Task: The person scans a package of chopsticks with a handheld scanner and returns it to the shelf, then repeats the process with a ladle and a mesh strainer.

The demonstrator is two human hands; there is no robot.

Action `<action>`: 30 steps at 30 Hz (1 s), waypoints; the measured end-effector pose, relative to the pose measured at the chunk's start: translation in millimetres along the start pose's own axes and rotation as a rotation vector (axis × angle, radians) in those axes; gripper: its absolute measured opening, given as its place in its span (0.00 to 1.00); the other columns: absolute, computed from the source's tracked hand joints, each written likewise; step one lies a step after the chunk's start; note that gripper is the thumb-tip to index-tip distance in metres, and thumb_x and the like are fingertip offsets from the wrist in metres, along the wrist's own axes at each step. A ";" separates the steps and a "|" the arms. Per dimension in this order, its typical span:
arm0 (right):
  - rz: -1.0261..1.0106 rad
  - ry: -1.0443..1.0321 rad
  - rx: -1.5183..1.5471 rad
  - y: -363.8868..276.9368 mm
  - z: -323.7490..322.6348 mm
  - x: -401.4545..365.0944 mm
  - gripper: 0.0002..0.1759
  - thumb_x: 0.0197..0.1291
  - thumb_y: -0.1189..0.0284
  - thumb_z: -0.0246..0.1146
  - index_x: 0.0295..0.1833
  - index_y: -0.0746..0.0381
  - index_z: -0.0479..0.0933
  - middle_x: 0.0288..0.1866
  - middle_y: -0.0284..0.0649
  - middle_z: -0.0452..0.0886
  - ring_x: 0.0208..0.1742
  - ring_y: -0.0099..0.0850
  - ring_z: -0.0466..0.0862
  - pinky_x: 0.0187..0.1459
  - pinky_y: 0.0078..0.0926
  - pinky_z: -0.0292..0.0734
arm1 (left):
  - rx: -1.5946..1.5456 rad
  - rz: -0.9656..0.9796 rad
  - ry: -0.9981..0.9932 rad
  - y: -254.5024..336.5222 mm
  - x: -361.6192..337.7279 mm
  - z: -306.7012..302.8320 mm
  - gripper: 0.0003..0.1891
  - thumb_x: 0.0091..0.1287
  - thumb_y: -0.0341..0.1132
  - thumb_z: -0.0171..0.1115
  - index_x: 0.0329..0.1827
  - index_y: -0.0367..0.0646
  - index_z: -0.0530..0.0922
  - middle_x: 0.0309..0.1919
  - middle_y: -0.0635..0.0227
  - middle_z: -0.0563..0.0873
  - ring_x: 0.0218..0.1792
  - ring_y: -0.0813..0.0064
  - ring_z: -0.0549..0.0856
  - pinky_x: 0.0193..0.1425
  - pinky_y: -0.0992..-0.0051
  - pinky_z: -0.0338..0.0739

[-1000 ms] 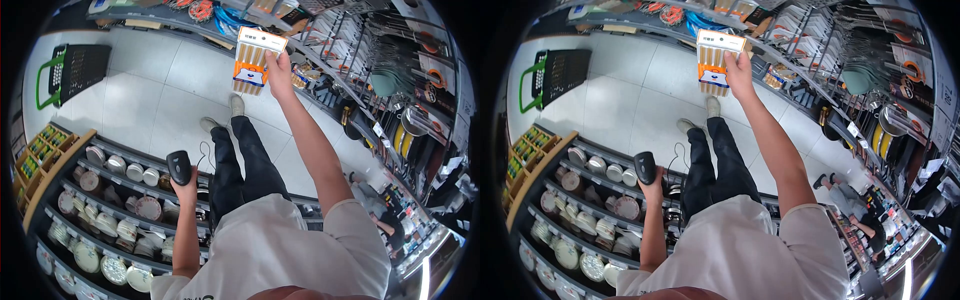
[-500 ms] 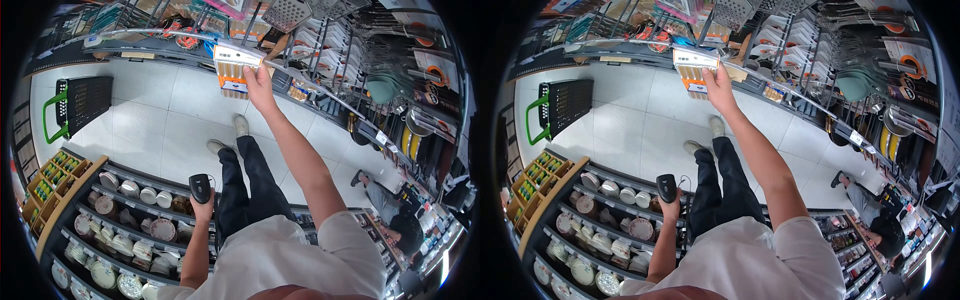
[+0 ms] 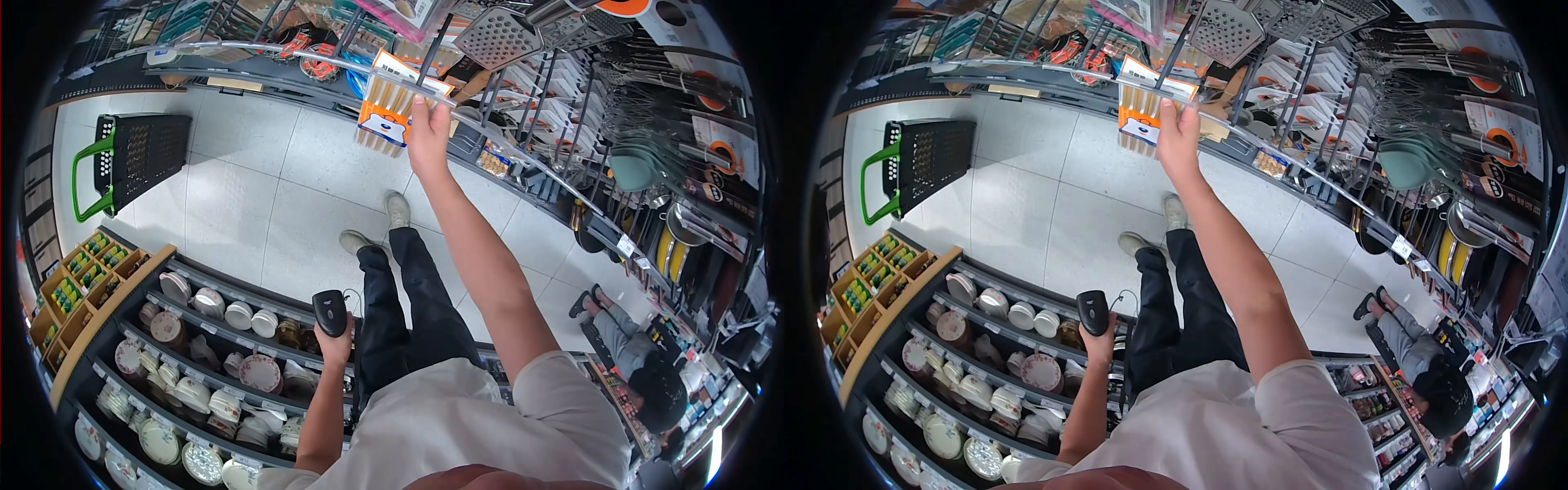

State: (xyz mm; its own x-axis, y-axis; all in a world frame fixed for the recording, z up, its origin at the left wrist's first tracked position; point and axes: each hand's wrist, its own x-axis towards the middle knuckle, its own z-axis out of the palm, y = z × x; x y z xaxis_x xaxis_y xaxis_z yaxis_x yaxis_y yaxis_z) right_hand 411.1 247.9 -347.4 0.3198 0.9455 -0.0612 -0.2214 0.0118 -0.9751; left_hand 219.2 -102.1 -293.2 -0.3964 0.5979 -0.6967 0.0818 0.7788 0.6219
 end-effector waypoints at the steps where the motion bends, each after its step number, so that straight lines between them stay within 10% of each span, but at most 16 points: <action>1: 0.001 0.000 -0.001 2.5 1.9 0.4 0.12 0.71 0.71 0.51 0.56 0.63 0.66 0.52 0.35 0.75 0.51 0.18 0.72 0.55 0.22 0.68 | 0.009 -0.012 0.008 -5.4 0.5 -0.8 0.11 0.57 0.29 0.69 0.37 0.37 0.76 0.28 0.66 0.83 0.30 0.77 0.83 0.36 0.75 0.77; 30: 0.015 0.323 0.314 6.0 31.5 -2.3 0.12 0.69 0.75 0.51 0.56 0.64 0.67 0.54 0.37 0.76 0.55 0.23 0.74 0.57 0.24 0.68 | 0.009 -0.058 0.011 -21.4 -0.8 3.3 0.11 0.57 0.30 0.69 0.36 0.36 0.76 0.27 0.67 0.83 0.29 0.78 0.82 0.37 0.76 0.77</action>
State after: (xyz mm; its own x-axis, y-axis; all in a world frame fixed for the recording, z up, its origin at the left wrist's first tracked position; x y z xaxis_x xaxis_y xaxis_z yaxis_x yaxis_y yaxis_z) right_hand 380.0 256.1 -346.4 0.5744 0.7969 -0.1869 -0.4813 0.1441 -0.8646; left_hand 220.7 -118.6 -307.2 -0.4105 0.5497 -0.7275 0.0666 0.8138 0.5773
